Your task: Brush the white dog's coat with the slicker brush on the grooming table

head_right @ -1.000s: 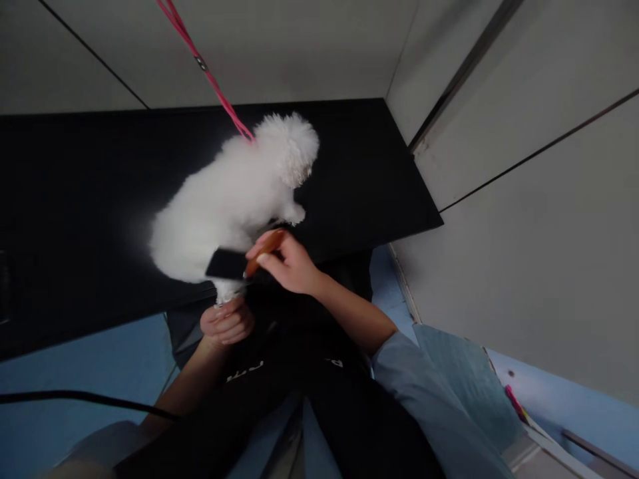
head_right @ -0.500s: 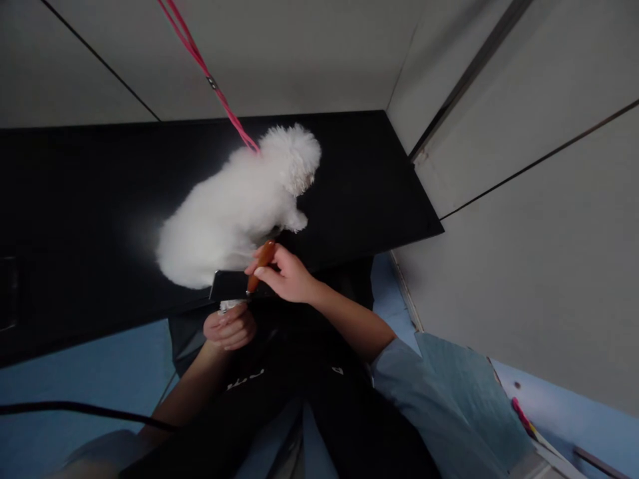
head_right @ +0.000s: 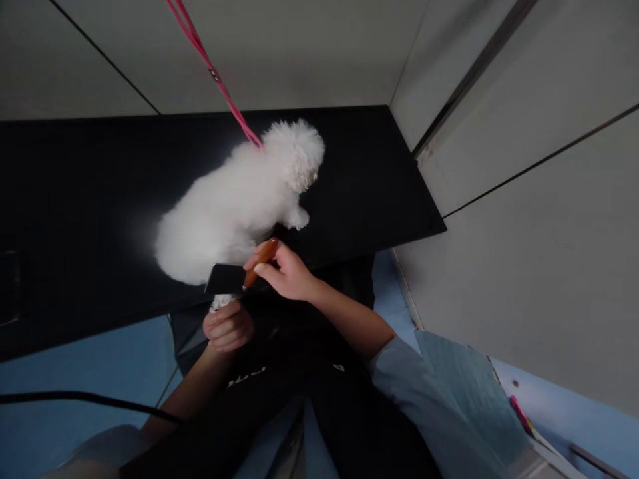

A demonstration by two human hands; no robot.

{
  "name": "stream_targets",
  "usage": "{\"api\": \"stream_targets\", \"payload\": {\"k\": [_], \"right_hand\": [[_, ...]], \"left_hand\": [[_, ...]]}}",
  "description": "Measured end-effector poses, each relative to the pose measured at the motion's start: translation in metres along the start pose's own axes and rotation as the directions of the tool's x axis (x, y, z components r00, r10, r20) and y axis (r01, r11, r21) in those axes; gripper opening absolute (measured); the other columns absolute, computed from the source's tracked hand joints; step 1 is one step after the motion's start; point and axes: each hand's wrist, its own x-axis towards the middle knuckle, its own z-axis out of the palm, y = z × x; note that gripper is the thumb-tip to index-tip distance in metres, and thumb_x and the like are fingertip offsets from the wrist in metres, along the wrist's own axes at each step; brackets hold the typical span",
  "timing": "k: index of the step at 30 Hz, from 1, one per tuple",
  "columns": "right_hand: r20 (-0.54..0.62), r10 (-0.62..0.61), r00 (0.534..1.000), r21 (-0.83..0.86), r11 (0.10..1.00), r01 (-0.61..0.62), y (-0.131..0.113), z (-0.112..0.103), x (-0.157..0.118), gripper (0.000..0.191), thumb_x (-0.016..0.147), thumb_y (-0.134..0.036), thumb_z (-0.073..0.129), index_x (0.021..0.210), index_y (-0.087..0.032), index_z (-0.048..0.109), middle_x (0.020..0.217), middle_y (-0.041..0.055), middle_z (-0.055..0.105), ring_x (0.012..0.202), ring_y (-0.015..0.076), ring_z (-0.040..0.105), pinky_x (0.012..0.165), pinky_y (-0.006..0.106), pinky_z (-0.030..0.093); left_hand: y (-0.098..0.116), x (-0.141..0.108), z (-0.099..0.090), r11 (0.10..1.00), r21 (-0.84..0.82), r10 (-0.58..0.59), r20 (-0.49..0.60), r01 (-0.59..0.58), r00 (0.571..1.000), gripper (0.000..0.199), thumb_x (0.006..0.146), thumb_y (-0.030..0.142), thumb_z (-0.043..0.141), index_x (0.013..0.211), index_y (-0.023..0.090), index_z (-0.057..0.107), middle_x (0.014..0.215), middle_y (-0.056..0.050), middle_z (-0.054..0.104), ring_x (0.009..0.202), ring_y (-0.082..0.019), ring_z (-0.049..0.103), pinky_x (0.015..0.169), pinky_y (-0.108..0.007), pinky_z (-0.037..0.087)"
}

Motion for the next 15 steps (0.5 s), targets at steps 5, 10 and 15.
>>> {"api": "stream_targets", "payload": {"k": [5,10,15], "right_hand": [[-0.185,-0.113,0.976,-0.071,0.992,0.102,-0.003,0.000,-0.001,0.031,0.097,-0.055,0.051,0.103,-0.024,0.052,0.100,0.0054,0.069,0.100,0.0190,0.068,0.101,0.041,0.053],[-0.174,-0.091,0.981,-0.065,0.995,0.081,-0.002,0.001,-0.001,0.034,0.097,-0.057,0.052,0.102,-0.024,0.054,0.098,0.0055,0.069,0.096,0.0190,0.069,0.098,0.040,0.055],[-0.071,-0.017,0.997,-0.008,1.000,0.017,0.000,0.002,-0.002,0.038,0.093,-0.061,0.057,0.101,-0.024,0.054,0.093,0.0038,0.071,0.092,0.0184,0.070,0.095,0.039,0.057]], "left_hand": [[-0.003,-0.009,-0.012,0.999,0.010,0.054,-0.067,-0.053,0.996,0.036,0.080,0.027,0.070,0.063,0.023,0.039,0.026,0.016,0.018,0.013,-0.005,0.011,0.022,-0.016,0.030],[-0.005,-0.020,-0.026,0.980,0.144,0.174,-0.266,-0.139,0.948,0.050,0.076,0.035,0.076,0.059,0.024,0.031,0.024,0.017,0.009,0.012,-0.005,0.008,0.018,-0.015,0.019],[-0.004,-0.023,-0.031,0.971,0.165,0.220,-0.318,-0.175,0.922,0.049,0.077,0.038,0.074,0.059,0.024,0.031,0.025,0.017,0.007,0.012,-0.005,0.005,0.019,-0.016,0.021]]}}
